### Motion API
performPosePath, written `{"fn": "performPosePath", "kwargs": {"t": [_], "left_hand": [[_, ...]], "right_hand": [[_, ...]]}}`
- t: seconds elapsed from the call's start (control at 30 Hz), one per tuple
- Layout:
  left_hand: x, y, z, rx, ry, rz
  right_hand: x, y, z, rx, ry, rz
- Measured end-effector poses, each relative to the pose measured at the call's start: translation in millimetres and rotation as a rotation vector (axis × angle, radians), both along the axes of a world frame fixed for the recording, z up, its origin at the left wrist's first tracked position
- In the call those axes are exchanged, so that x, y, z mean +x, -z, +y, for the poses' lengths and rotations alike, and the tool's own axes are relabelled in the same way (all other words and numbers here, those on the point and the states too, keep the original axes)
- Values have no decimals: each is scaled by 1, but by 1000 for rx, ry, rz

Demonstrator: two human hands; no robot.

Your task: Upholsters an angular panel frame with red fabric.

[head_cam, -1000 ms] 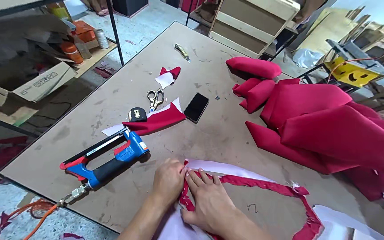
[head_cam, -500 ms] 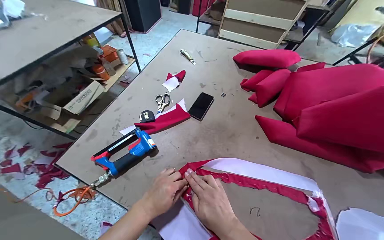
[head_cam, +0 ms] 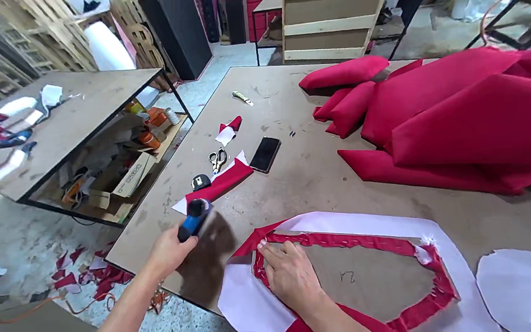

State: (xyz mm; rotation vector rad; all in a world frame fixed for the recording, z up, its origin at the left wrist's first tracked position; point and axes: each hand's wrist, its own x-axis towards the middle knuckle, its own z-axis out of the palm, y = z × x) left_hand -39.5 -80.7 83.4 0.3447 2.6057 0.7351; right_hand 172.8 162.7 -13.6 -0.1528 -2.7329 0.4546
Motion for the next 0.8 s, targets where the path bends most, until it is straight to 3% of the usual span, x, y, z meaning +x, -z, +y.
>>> {"fn": "performPosePath", "kwargs": {"t": [0.1, 0.23, 0.5, 0.57, 0.63, 0.7, 0.8], "left_hand": [[38, -27, 23, 216, 121, -274], [53, -23, 52, -5, 313, -310], [60, -27, 62, -149, 298, -290], [57, -32, 56, -96, 241, -334], [48, -33, 40, -8, 131, -259], [32, -24, 23, -82, 60, -67], [13, 19, -3, -231, 150, 235]], "right_hand": [[2, -1, 0, -29, -1, -6], [3, -2, 2, -36, 0, -10], [2, 0, 4, -52, 3, -27], [2, 1, 4, -66, 6, -8], [2, -1, 10, -148, 1, 10], [7, -8, 16, -272, -7, 3], [37, -21, 44, -517, 21, -25]]}}
